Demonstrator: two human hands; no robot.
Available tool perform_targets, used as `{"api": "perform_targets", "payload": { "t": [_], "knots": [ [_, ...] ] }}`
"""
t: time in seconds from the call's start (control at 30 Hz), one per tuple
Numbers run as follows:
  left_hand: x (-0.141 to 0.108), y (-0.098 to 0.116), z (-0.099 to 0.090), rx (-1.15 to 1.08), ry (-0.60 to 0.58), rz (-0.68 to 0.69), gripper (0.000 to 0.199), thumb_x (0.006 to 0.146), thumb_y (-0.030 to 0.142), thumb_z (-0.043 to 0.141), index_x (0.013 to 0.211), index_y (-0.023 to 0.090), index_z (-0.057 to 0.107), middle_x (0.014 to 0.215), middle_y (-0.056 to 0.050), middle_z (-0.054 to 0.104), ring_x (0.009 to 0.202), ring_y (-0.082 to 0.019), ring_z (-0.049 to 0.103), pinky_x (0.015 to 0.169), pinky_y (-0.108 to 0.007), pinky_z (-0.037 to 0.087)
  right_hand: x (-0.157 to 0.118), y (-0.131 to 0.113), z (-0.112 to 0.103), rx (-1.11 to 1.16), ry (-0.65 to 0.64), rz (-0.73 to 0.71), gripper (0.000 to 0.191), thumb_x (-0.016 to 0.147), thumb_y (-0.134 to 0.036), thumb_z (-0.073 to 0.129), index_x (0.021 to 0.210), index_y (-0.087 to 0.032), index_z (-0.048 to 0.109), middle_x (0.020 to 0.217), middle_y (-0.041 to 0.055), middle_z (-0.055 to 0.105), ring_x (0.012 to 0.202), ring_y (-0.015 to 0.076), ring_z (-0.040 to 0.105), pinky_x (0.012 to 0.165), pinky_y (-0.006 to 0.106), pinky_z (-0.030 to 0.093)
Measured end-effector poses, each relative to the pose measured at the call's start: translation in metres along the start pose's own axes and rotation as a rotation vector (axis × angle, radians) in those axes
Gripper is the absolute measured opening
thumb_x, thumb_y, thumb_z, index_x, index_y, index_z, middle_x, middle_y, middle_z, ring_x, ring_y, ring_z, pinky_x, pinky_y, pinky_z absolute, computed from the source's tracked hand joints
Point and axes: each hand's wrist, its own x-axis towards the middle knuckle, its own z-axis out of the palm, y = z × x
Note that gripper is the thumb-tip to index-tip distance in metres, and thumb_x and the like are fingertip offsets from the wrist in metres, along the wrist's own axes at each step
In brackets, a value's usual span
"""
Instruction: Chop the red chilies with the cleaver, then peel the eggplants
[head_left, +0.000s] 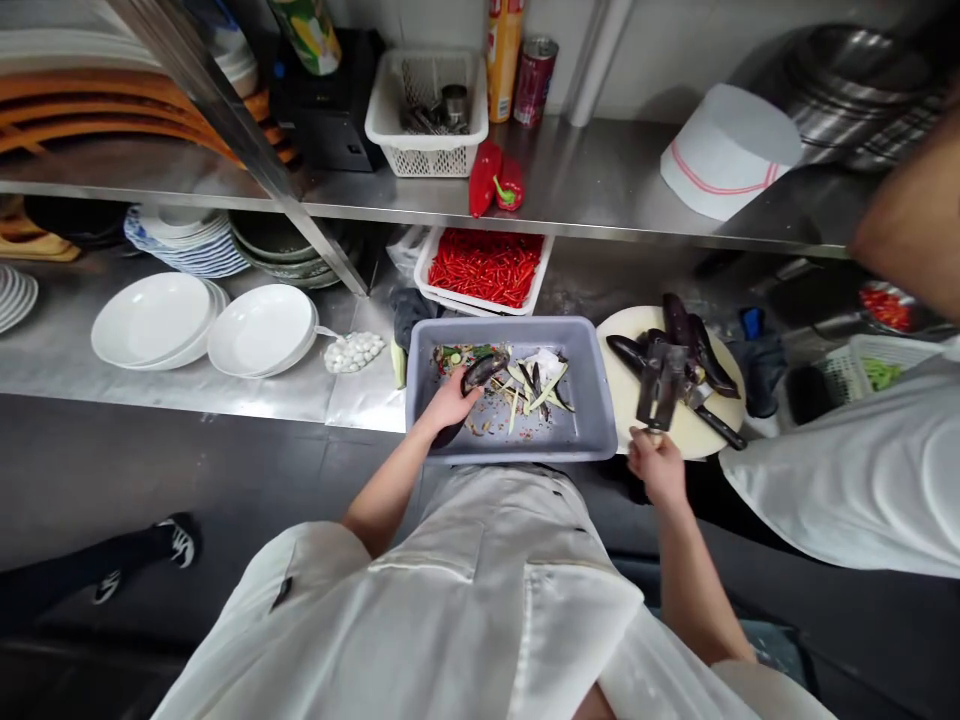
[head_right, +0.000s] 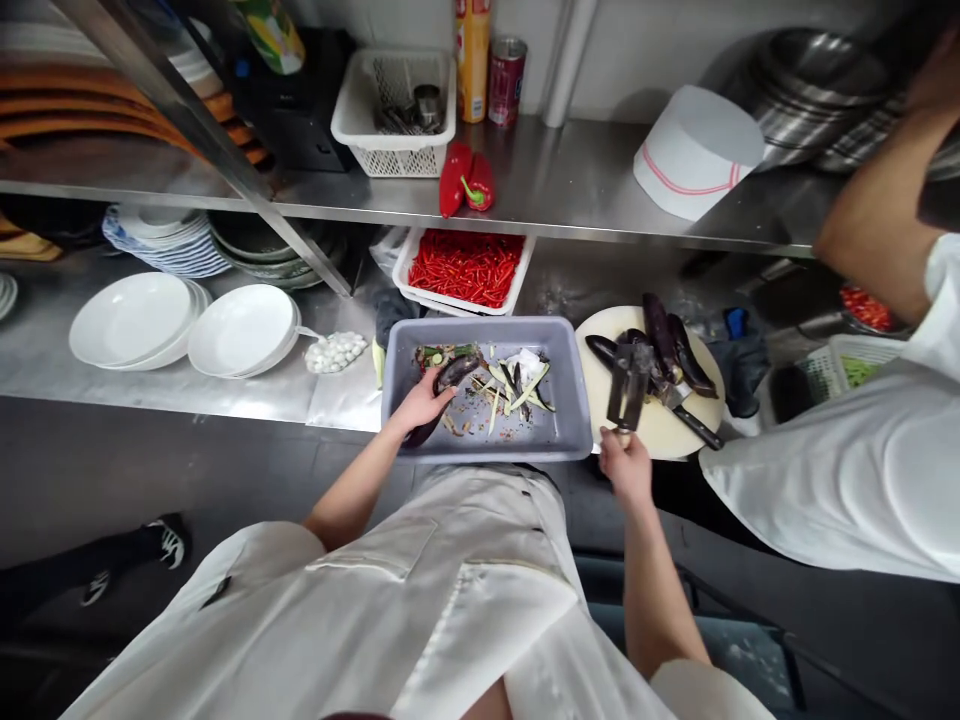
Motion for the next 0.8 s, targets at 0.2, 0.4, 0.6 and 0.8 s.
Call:
{"api": "perform_targets", "payload": {
  "t": [0.2, 0.4, 0.6, 0.8],
  "knots": [
    [0.008, 0.036, 0.002, 0.506, -0.013, 0.074, 0.058, 0.102, 0.047, 0.069, 0.154, 0.026, 0.056, 0.137, -0.018, 0.071, 0.12, -0.038, 0.074, 0.103, -0.047, 0.059, -0.029, -0.088, 0.112, 0.362, -0.157, -0.022, 0.049, 0.084, -0.071, 0.075, 0.089, -0.029, 0.051, 0.061, -0.0045, 0.055, 0.05, 0.0178, 0.049, 0.048, 0.031, 0.04],
    [0.014, 0.049, 0.008, 0.562, 0.043, 0.166, 0.054, 0.101, 0.039, 0.072, 0.151, 0.026, 0.058, 0.138, -0.015, 0.068, 0.121, -0.033, 0.073, 0.105, -0.042, 0.058, -0.028, -0.129, 0.139, 0.01, -0.179, -0.196, 0.042, 0.09, -0.069, 0.064, 0.085, -0.028, 0.055, 0.07, -0.0014, 0.065, 0.062, 0.0206, 0.058, 0.061, 0.029, 0.042],
    [0.013, 0.051, 0.013, 0.584, 0.053, 0.245, 0.053, 0.102, 0.038, 0.071, 0.15, 0.02, 0.059, 0.139, -0.017, 0.069, 0.13, -0.035, 0.068, 0.112, -0.044, 0.055, -0.042, -0.13, 0.138, -0.158, -0.099, -0.198, 0.042, 0.094, -0.07, 0.055, 0.091, -0.029, 0.052, 0.077, 0.0022, 0.069, 0.073, 0.0256, 0.065, 0.067, 0.032, 0.043],
    [0.003, 0.065, 0.016, 0.545, -0.035, 0.293, 0.046, 0.102, 0.034, 0.071, 0.145, 0.02, 0.062, 0.135, -0.017, 0.07, 0.125, -0.034, 0.07, 0.108, -0.043, 0.057, -0.04, -0.148, 0.129, -0.217, -0.131, -0.21, 0.034, 0.095, -0.062, 0.057, 0.1, -0.029, 0.053, 0.082, 0.0048, 0.071, 0.076, 0.0293, 0.068, 0.07, 0.035, 0.047]
  ]
}}
